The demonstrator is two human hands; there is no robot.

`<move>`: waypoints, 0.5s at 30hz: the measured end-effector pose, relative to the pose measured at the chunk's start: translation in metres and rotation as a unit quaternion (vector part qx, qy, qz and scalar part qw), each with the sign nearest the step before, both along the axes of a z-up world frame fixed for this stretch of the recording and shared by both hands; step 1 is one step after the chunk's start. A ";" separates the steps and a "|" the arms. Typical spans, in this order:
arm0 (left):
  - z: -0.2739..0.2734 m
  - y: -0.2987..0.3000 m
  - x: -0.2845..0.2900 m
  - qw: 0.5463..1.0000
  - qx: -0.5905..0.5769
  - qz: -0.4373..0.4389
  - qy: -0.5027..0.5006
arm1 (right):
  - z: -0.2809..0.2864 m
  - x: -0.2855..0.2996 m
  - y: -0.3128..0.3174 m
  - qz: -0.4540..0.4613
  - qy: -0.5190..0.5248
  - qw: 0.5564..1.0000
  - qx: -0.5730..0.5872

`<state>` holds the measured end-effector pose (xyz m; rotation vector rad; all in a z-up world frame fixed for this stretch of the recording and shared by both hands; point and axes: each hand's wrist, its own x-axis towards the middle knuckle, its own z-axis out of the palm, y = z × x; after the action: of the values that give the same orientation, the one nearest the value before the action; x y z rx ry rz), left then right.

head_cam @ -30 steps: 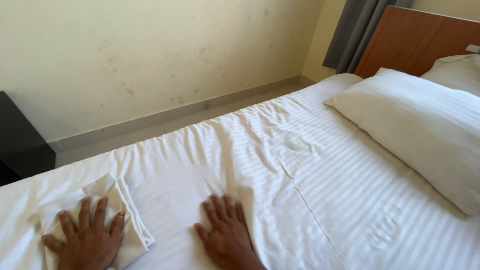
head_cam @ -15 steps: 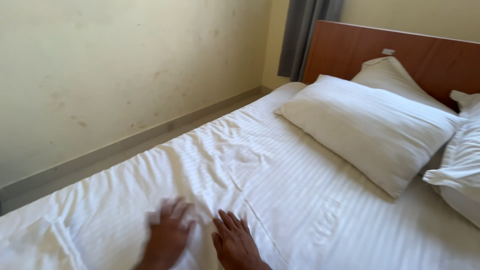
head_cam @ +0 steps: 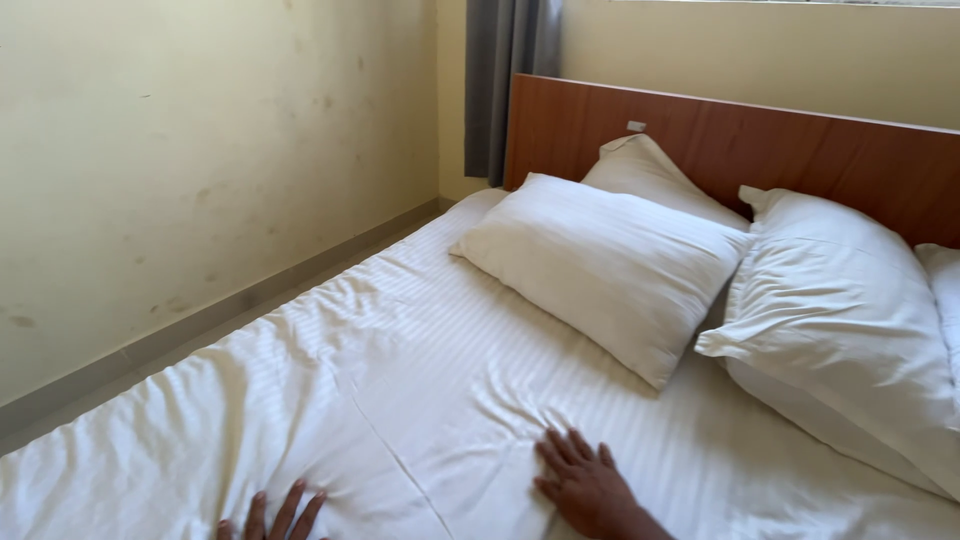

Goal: The person folds a white pillowcase into a small square on the bed. Then, the person picks up a pillow, inserts it into the folded pillowcase, and smooths the case over the pillow.

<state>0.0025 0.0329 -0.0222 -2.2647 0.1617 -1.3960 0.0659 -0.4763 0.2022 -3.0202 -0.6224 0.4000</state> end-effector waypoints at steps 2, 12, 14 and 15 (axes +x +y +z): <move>-0.018 -0.008 0.015 1.000 -0.025 -0.005 0.004 | 0.015 0.000 -0.025 -0.011 0.011 1.000 -0.024; -0.017 -0.144 0.063 0.982 -0.144 -0.118 -0.022 | -0.041 0.044 -0.127 0.181 -0.560 0.805 -0.080; -0.041 -0.122 0.076 0.982 -0.142 -0.126 -0.024 | 0.030 0.014 -0.115 0.139 -0.452 0.876 -0.094; -0.049 -0.111 0.085 0.981 -0.140 -0.131 -0.025 | 0.067 -0.004 -0.111 0.094 -0.336 0.932 -0.103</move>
<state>0.0871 -0.0781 -0.0713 -2.5044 0.2725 -1.7016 0.0621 -0.5870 0.2688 -3.2757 -0.9512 -0.6471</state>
